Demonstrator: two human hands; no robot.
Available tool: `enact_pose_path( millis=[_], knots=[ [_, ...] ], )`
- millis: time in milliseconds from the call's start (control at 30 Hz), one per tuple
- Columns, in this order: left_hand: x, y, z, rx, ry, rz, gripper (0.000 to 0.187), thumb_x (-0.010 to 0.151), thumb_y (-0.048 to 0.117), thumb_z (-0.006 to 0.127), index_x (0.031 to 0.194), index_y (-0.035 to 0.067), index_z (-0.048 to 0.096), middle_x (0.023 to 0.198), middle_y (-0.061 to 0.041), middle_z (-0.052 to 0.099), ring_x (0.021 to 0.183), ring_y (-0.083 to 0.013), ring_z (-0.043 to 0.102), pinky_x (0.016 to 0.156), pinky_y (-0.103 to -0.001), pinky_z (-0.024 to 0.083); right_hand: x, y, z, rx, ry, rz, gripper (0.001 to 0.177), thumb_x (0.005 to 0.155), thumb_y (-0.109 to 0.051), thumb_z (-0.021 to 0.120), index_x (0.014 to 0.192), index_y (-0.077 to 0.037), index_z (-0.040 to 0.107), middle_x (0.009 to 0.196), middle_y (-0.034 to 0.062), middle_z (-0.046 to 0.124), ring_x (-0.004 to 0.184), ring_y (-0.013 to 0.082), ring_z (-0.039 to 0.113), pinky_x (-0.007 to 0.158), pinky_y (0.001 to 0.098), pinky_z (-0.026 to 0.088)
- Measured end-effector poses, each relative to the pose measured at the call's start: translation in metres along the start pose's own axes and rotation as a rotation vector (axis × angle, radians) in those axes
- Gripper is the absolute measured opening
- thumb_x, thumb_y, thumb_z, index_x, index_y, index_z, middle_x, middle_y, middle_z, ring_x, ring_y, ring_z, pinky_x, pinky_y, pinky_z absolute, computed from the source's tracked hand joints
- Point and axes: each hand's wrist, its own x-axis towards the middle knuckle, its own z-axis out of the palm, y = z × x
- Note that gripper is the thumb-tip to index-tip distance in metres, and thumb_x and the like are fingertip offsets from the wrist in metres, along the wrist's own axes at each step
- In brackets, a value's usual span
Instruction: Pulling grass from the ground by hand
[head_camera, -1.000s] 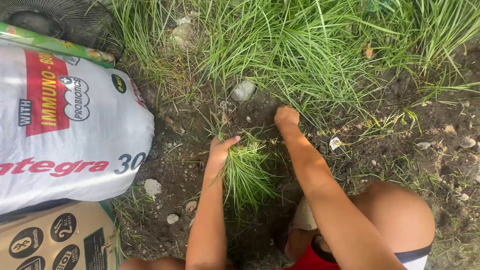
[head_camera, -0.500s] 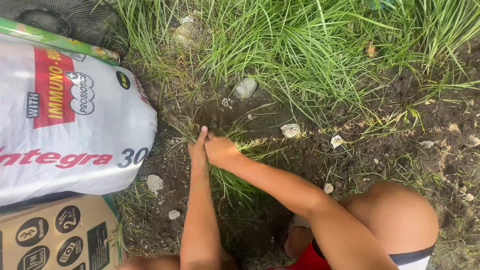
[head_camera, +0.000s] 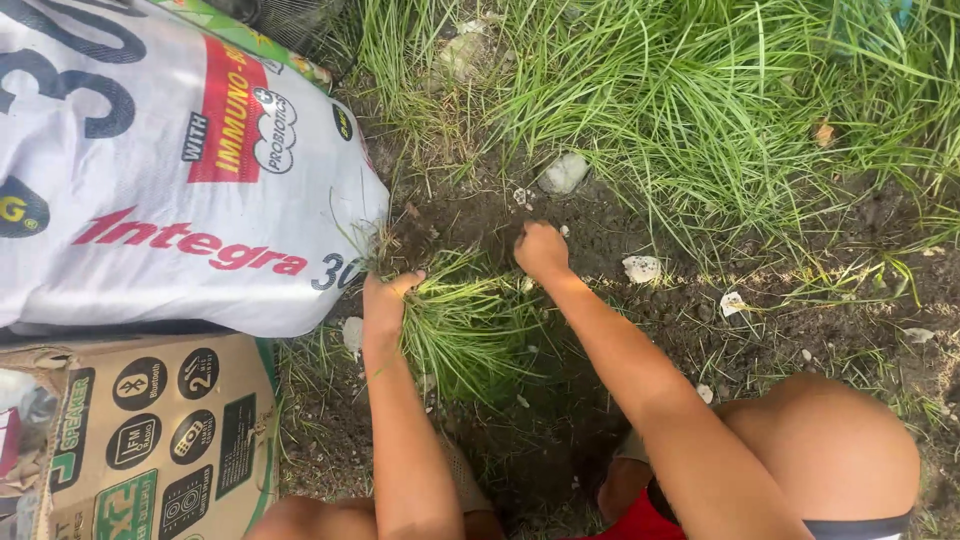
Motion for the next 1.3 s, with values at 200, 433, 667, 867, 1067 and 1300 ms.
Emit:
enact_pose_path(
  millis=[200,433,667,867,1067,1300],
  knots=[
    [0.017,-0.046,0.011,-0.200,-0.080,0.032,0.070,0.069,0.010,0.080,0.132,-0.007,0.058,0.118,-0.014,0.072,0.104,-0.0265,0.067,0.099,-0.037,0.048,0.015,-0.055,-0.011,-0.169,-0.179,-0.258,0.023,0.091,-0.022,0.061,0.102,-0.004,0.071,0.109,0.0193,0.069,0.105,0.0404,0.066,0.091,0.0519,0.054],
    [0.034,-0.083,0.018,0.007,0.109,-0.151,0.101,0.070,0.009,0.092,0.144,-0.013,0.028,0.128,-0.021,0.054,0.119,-0.0262,0.056,0.107,-0.039,0.039,0.077,-0.103,0.041,-0.468,-0.116,-0.736,0.044,0.084,-0.014,0.058,0.128,-0.008,0.062,0.135,0.0161,0.061,0.125,0.0387,0.057,0.100,0.0546,0.050],
    [0.029,-0.077,0.021,-0.105,0.025,-0.237,0.090,0.066,0.011,0.083,0.140,-0.019,0.040,0.123,-0.030,0.066,0.112,-0.0381,0.066,0.102,-0.043,0.049,0.147,-0.098,0.081,-0.844,0.061,-0.568,0.052,0.091,-0.023,0.055,0.139,-0.002,0.055,0.135,0.0267,0.058,0.111,0.0474,0.062,0.090,0.0587,0.049],
    [0.035,-0.079,0.024,-0.038,0.027,-0.254,0.097,0.065,0.016,0.084,0.143,-0.017,0.037,0.131,-0.029,0.062,0.122,-0.0368,0.062,0.110,-0.042,0.041,0.134,-0.086,0.060,-0.789,-0.089,-0.597,0.024,0.090,-0.017,0.060,0.102,-0.002,0.074,0.102,0.0169,0.073,0.101,0.0326,0.068,0.090,0.0469,0.051],
    [0.051,-0.066,0.038,-0.110,0.029,-0.232,0.103,0.066,0.028,0.086,0.147,-0.014,0.036,0.141,-0.031,0.055,0.131,-0.0387,0.055,0.114,-0.045,0.037,0.040,-0.120,-0.005,-0.383,-0.117,-0.475,0.015,0.079,-0.011,0.066,0.089,-0.002,0.073,0.091,0.0205,0.072,0.083,0.0367,0.071,0.080,0.0481,0.056],
    [0.070,-0.065,0.054,-0.381,0.059,-0.235,0.123,0.080,0.040,0.092,0.157,-0.015,0.013,0.150,-0.031,0.038,0.141,-0.0351,0.042,0.119,-0.048,0.035,-0.060,-0.190,-0.064,-0.074,-0.150,-0.452,0.024,0.078,-0.006,0.063,0.098,0.004,0.072,0.109,0.0250,0.065,0.100,0.0441,0.065,0.087,0.0510,0.054]
  ],
)
